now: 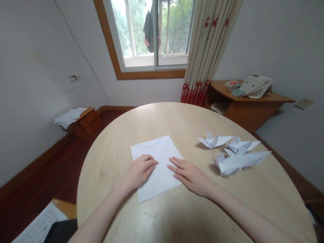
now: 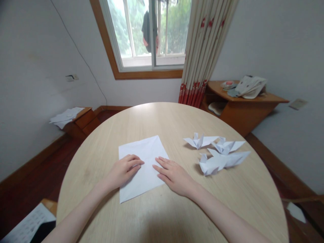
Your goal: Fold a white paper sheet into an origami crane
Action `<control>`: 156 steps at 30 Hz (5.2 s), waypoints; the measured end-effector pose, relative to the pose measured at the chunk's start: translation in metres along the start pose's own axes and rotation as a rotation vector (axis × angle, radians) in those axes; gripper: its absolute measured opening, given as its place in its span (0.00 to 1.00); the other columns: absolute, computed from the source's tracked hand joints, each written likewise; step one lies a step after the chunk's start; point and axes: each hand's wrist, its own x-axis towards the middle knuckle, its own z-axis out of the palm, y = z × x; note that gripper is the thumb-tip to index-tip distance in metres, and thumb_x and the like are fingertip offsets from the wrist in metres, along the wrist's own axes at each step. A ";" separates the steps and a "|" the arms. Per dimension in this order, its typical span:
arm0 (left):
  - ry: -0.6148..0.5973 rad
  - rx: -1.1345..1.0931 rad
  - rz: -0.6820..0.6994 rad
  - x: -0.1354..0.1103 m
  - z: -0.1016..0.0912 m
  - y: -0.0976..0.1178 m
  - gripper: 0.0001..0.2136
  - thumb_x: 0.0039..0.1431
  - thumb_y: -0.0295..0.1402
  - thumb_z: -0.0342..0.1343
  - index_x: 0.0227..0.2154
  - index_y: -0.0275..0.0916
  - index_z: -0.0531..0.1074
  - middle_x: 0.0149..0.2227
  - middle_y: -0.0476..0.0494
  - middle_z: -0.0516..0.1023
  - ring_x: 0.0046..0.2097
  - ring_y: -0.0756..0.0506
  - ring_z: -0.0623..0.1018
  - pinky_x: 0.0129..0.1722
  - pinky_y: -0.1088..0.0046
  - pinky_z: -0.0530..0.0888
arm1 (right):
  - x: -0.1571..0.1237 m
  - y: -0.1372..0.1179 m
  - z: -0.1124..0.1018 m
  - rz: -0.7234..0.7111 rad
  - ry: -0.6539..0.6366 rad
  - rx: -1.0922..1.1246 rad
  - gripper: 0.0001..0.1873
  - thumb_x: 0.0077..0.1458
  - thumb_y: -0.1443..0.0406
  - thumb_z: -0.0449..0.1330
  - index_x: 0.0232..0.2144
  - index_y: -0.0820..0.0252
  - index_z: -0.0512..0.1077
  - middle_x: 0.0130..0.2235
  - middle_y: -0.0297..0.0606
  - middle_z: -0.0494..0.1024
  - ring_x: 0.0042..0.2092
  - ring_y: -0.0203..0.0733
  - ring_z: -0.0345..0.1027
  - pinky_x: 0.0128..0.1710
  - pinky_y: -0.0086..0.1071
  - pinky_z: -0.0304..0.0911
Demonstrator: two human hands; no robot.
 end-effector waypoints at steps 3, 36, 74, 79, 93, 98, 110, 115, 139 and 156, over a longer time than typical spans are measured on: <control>0.005 0.061 -0.008 0.001 -0.001 0.001 0.10 0.65 0.29 0.49 0.43 0.41 0.74 0.43 0.43 0.76 0.43 0.44 0.75 0.43 0.66 0.72 | -0.001 -0.003 -0.001 -0.035 0.037 -0.008 0.19 0.64 0.62 0.51 0.55 0.55 0.69 0.60 0.44 0.66 0.61 0.49 0.59 0.57 0.49 0.61; -0.107 -0.030 -0.004 0.002 0.001 -0.006 0.16 0.66 0.37 0.49 0.53 0.41 0.70 0.57 0.42 0.71 0.61 0.42 0.67 0.60 0.57 0.62 | 0.000 -0.001 0.003 -0.092 0.010 -0.089 0.20 0.62 0.67 0.55 0.56 0.54 0.67 0.59 0.43 0.67 0.61 0.50 0.59 0.57 0.51 0.61; -0.029 0.039 -0.302 0.003 -0.006 0.003 0.18 0.64 0.42 0.49 0.24 0.38 0.73 0.24 0.49 0.76 0.27 0.47 0.74 0.27 0.76 0.60 | -0.001 -0.002 -0.002 0.228 0.477 -0.050 0.26 0.67 0.53 0.40 0.32 0.59 0.72 0.28 0.41 0.79 0.29 0.44 0.74 0.28 0.32 0.65; -0.016 0.036 -0.385 0.004 -0.006 0.002 0.19 0.64 0.46 0.48 0.26 0.38 0.73 0.24 0.48 0.75 0.27 0.47 0.74 0.26 0.76 0.58 | -0.002 0.000 -0.001 0.392 0.416 -0.006 0.23 0.65 0.52 0.41 0.33 0.58 0.70 0.27 0.39 0.78 0.28 0.44 0.73 0.27 0.32 0.62; -0.206 0.170 -0.439 0.008 -0.007 0.003 0.23 0.63 0.53 0.43 0.31 0.40 0.74 0.28 0.43 0.79 0.31 0.43 0.77 0.27 0.73 0.61 | 0.001 0.002 0.005 0.525 0.146 -0.302 0.20 0.66 0.56 0.42 0.32 0.56 0.69 0.24 0.37 0.78 0.27 0.46 0.74 0.22 0.30 0.49; -0.198 0.239 -0.431 0.006 -0.005 0.001 0.25 0.60 0.56 0.43 0.32 0.39 0.73 0.30 0.41 0.79 0.33 0.39 0.78 0.28 0.71 0.64 | 0.001 0.000 0.006 0.487 0.105 -0.424 0.19 0.67 0.58 0.41 0.34 0.56 0.69 0.24 0.37 0.79 0.26 0.45 0.75 0.19 0.29 0.47; -0.137 0.210 -0.386 0.006 -0.006 0.006 0.24 0.55 0.52 0.55 0.46 0.39 0.66 0.40 0.40 0.78 0.41 0.37 0.78 0.36 0.66 0.69 | 0.002 0.001 0.001 0.296 0.240 -0.417 0.18 0.66 0.62 0.43 0.43 0.63 0.70 0.41 0.48 0.77 0.42 0.51 0.70 0.38 0.41 0.66; 0.009 0.352 -0.172 0.004 -0.002 0.010 0.24 0.59 0.47 0.55 0.53 0.37 0.63 0.52 0.36 0.71 0.52 0.36 0.70 0.49 0.58 0.67 | 0.002 -0.008 0.002 0.056 0.263 -0.331 0.17 0.64 0.68 0.45 0.46 0.65 0.71 0.48 0.49 0.76 0.49 0.51 0.69 0.48 0.46 0.66; -0.093 0.349 -0.005 -0.004 0.050 0.025 0.28 0.68 0.43 0.35 0.64 0.28 0.47 0.66 0.30 0.49 0.68 0.39 0.46 0.65 0.53 0.51 | 0.001 -0.020 0.029 0.171 0.024 -0.329 0.29 0.64 0.61 0.43 0.65 0.67 0.51 0.65 0.48 0.54 0.67 0.48 0.44 0.63 0.52 0.48; -0.188 0.317 0.014 0.004 0.038 0.017 0.27 0.69 0.44 0.33 0.65 0.34 0.47 0.68 0.33 0.45 0.68 0.39 0.44 0.64 0.49 0.48 | 0.006 -0.017 0.023 0.215 -0.014 -0.305 0.28 0.65 0.58 0.44 0.64 0.62 0.52 0.66 0.46 0.54 0.67 0.49 0.43 0.63 0.53 0.47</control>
